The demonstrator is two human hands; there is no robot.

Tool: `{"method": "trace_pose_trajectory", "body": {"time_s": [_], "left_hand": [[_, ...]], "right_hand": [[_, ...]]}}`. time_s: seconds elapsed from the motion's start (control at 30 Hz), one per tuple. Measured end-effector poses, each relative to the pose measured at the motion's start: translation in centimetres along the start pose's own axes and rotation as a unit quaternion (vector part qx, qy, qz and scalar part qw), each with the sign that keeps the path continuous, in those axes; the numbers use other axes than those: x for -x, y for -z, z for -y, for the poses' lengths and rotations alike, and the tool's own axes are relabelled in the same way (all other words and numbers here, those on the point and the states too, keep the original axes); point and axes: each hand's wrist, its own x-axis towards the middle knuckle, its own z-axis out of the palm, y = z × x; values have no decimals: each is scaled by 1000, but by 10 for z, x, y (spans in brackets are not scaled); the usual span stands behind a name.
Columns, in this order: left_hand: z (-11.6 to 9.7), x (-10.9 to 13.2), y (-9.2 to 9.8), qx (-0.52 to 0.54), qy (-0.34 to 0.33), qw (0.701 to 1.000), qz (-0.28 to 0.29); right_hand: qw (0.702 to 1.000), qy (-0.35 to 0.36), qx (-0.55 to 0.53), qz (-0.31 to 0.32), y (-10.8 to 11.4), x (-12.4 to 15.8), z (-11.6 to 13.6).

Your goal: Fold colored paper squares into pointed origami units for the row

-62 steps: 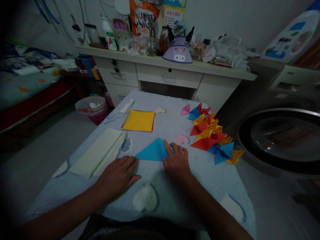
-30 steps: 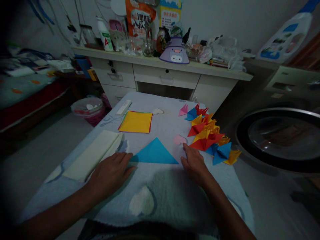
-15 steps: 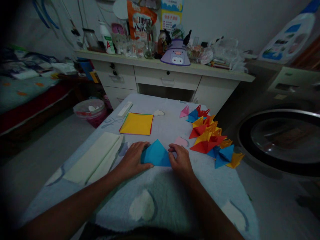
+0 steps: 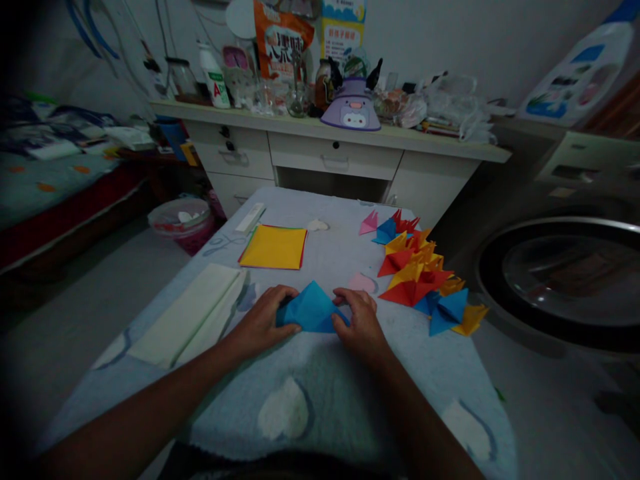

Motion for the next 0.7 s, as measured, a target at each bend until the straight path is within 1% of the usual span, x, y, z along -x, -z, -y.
{"method": "trace_pose_trajectory", "body": {"time_s": [0.1, 0.27, 0.37, 0.43, 0.47, 0.53, 0.63, 0.7], "left_hand": [[-3, 0, 4, 25, 4, 1000, -6], [-3, -2, 10, 66, -20, 998, 5], [-1, -2, 10, 80, -35, 996, 21], [-2, -2, 11, 78, -44, 996, 20], [-2, -2, 12, 68, -51, 996, 11], [-3, -1, 13, 27, -66, 997, -26], [-3, 1, 14, -50, -79, 992, -90], [-1, 1, 13, -68, -86, 988, -107]], "right_hand": [[1000, 1, -2, 14, 3, -1, 2], [999, 40, 5, 36, 7, -2, 0], [998, 52, -28, 36, 7, -1, 1], [996, 60, -55, 24, 8, 0, 2], [996, 66, -64, 14, 9, 0, 3], [994, 86, -61, -10, 10, 2, 6], [990, 133, -19, -32, 10, 5, 9], [987, 159, 15, -34, 7, 7, 9]]}}
